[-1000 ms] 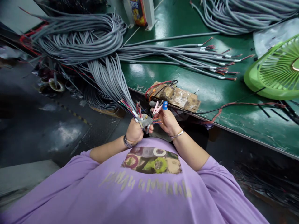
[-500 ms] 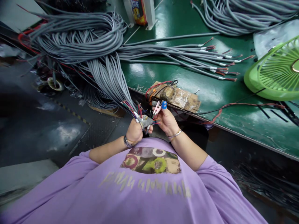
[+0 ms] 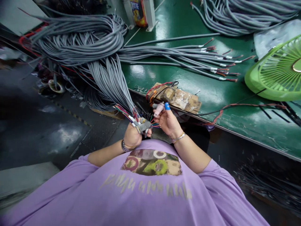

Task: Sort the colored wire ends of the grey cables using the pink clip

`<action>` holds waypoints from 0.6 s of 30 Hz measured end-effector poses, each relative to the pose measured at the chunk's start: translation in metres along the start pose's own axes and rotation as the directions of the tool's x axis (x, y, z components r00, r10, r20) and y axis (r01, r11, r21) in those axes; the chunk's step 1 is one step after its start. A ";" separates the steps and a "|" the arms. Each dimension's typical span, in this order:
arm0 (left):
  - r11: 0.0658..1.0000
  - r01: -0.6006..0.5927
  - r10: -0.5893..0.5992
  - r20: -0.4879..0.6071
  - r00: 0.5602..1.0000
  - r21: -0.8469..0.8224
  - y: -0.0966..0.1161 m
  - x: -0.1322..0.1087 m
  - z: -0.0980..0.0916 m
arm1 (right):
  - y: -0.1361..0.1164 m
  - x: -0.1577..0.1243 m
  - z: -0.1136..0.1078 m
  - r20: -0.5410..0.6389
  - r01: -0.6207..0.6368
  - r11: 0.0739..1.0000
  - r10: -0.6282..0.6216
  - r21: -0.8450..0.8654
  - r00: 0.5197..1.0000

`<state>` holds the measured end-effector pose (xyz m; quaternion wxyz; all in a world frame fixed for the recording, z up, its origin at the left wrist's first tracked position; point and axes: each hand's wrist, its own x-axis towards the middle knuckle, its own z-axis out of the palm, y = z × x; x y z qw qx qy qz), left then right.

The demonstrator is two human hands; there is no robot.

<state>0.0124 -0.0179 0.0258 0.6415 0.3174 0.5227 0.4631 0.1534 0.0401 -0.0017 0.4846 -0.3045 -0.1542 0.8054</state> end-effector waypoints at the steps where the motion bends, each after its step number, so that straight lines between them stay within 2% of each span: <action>1: 1.000 -0.002 0.002 -0.004 1.000 -0.004 0.000 0.000 0.000 | 0.000 0.000 -0.001 0.001 0.008 1.000 -0.008 -0.003 1.000; 7: 1.000 -0.019 0.019 -0.003 1.000 -0.009 0.000 0.007 0.004 | 0.006 0.001 -0.003 0.026 0.074 0.997 -0.073 -0.024 0.997; 18: 1.000 -0.016 0.016 -0.045 0.999 0.007 -0.003 0.013 0.003 | 0.007 0.003 -0.001 0.002 0.075 0.993 -0.075 -0.090 0.997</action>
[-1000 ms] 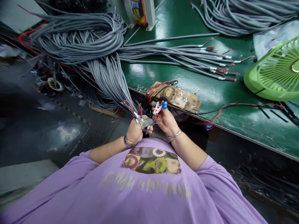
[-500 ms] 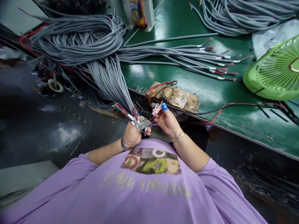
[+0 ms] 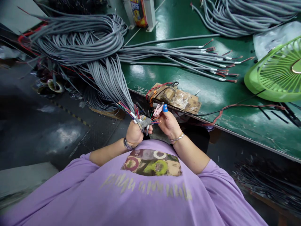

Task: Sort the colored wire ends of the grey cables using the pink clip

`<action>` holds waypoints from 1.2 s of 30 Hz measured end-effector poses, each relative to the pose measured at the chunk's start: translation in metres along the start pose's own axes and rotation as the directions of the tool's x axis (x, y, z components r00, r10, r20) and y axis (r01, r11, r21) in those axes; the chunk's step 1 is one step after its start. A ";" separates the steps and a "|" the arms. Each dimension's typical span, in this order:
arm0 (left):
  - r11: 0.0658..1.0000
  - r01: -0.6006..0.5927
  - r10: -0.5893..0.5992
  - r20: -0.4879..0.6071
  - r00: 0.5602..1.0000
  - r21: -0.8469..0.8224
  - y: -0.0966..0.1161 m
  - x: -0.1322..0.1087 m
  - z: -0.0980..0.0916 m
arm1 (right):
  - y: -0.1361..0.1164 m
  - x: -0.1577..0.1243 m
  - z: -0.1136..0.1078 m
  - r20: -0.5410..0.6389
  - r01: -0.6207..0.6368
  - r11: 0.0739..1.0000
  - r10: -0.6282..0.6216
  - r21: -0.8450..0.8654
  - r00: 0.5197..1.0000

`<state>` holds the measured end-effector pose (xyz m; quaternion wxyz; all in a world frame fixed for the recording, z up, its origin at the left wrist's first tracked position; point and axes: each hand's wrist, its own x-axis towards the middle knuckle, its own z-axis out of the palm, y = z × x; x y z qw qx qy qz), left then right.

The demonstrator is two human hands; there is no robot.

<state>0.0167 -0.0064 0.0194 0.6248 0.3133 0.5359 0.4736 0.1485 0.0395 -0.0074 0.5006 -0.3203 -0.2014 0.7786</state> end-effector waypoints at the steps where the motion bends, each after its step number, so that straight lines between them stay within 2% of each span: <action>1: 1.000 0.007 -0.007 -0.003 1.000 0.005 0.000 0.000 0.000 | 0.000 0.000 0.000 -0.001 0.010 1.000 -0.010 -0.012 1.000; 6: 0.999 0.032 -0.033 0.008 0.999 0.024 0.001 -0.002 0.002 | 0.002 0.002 0.001 -0.026 0.058 0.998 -0.057 0.030 0.998; 11: 0.999 0.027 -0.027 0.030 0.999 0.018 0.000 -0.002 0.001 | 0.000 0.001 0.003 -0.063 0.033 0.998 -0.030 0.058 0.998; 20: 1.000 0.011 -0.012 0.040 0.999 0.020 0.001 -0.004 0.000 | -0.003 -0.002 0.000 0.004 -0.052 0.993 0.052 0.108 0.999; 25: 1.000 0.006 -0.005 0.038 0.999 -0.013 0.004 -0.011 -0.001 | -0.006 -0.004 -0.003 0.032 -0.094 0.994 0.092 0.063 0.995; 33: 0.999 -0.028 0.028 -0.007 1.000 -0.032 -0.001 -0.008 -0.001 | -0.007 -0.008 0.001 -0.030 0.013 1.000 -0.012 0.002 0.999; 36: 0.998 -0.058 0.058 -0.014 0.998 -0.011 -0.001 -0.006 0.001 | -0.005 -0.005 0.000 -0.046 0.012 1.000 -0.011 0.028 0.999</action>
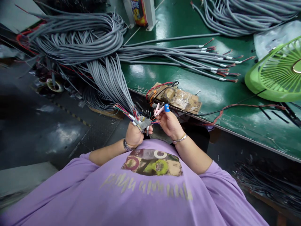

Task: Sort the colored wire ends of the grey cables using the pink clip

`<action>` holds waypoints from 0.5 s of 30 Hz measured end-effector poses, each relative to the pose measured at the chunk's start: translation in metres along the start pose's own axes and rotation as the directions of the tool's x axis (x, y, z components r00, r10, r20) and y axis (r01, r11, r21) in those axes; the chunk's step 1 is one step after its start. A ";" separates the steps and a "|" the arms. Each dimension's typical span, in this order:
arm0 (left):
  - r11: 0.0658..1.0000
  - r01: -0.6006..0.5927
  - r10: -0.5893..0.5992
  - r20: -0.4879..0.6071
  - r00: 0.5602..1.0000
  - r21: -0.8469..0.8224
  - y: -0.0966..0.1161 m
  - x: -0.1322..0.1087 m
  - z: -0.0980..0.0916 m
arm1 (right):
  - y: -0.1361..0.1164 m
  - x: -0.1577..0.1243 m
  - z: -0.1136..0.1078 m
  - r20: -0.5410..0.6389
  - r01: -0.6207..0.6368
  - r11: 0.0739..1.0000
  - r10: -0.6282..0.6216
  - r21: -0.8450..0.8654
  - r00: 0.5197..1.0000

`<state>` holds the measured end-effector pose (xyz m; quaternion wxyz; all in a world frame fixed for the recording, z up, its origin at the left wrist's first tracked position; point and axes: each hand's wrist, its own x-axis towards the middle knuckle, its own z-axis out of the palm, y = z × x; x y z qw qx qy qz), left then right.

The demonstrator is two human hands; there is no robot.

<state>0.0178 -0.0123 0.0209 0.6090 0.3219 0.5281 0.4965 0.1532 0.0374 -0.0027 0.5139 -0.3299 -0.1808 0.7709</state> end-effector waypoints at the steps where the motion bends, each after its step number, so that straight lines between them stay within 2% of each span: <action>1: 1.000 -0.005 0.005 -0.001 1.000 0.004 0.000 0.000 0.001 | 0.000 0.001 0.000 0.002 -0.015 1.000 0.015 0.012 1.000; 5: 1.000 -0.004 0.004 -0.003 1.000 0.021 -0.001 0.001 0.003 | 0.001 0.007 0.000 0.016 -0.071 0.995 0.070 0.069 0.997; 10: 0.999 0.000 0.000 -0.001 1.000 0.049 -0.004 0.003 0.002 | 0.002 0.010 0.003 -0.007 -0.031 0.992 0.032 0.122 0.999; 15: 0.999 -0.008 0.008 0.009 1.000 0.037 -0.005 0.003 0.001 | 0.003 0.007 0.004 0.000 -0.045 0.992 0.045 0.117 0.999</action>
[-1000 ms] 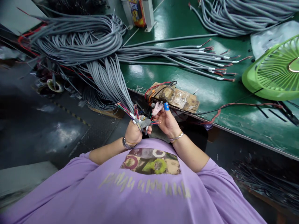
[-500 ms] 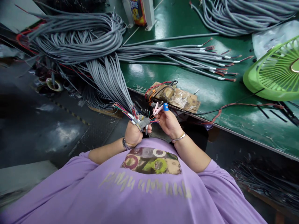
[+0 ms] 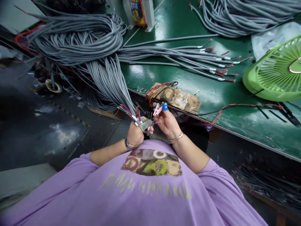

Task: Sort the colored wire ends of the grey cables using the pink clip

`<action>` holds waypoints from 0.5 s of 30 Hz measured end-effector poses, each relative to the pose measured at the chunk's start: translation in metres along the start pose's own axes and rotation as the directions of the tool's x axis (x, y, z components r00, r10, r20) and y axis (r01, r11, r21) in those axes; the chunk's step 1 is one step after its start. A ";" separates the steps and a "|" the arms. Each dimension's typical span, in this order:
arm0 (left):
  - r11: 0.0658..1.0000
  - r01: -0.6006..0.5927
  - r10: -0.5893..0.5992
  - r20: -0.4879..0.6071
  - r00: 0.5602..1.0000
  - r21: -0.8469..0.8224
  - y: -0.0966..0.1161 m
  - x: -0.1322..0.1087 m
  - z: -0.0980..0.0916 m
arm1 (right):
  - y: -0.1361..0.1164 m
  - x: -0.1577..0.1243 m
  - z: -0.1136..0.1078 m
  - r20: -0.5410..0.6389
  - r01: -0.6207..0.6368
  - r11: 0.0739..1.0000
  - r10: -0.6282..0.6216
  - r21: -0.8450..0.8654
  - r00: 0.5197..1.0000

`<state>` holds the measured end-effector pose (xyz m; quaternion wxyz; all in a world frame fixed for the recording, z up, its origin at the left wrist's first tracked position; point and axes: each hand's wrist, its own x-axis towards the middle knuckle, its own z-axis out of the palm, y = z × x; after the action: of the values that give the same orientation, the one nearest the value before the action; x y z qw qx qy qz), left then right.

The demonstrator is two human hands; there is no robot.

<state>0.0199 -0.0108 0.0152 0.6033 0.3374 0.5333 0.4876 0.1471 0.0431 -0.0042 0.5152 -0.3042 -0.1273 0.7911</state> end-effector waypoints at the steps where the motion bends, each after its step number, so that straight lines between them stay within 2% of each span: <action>1: 1.000 -0.002 0.002 0.000 1.000 0.000 0.000 0.000 0.000 | 0.000 -0.001 0.000 0.010 0.000 1.000 0.000 -0.004 1.000; 8: 1.000 -0.002 0.002 -0.002 1.000 -0.005 0.001 -0.003 -0.004 | -0.001 -0.003 -0.010 0.097 -0.036 0.999 0.038 -0.021 0.995; 11: 1.000 -0.008 0.008 0.035 0.999 -0.005 -0.002 -0.005 -0.009 | -0.004 -0.006 -0.017 0.158 -0.072 0.996 0.080 -0.052 0.984; 15: 0.997 -0.045 0.039 0.097 0.995 0.055 -0.009 -0.006 -0.019 | -0.009 -0.013 -0.025 0.282 -0.183 0.949 0.255 -0.257 0.925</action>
<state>0.0037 -0.0216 0.0051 0.6078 0.3887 0.5103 0.4680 0.1727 0.0322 -0.0149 0.3585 -0.2445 -0.2611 0.8623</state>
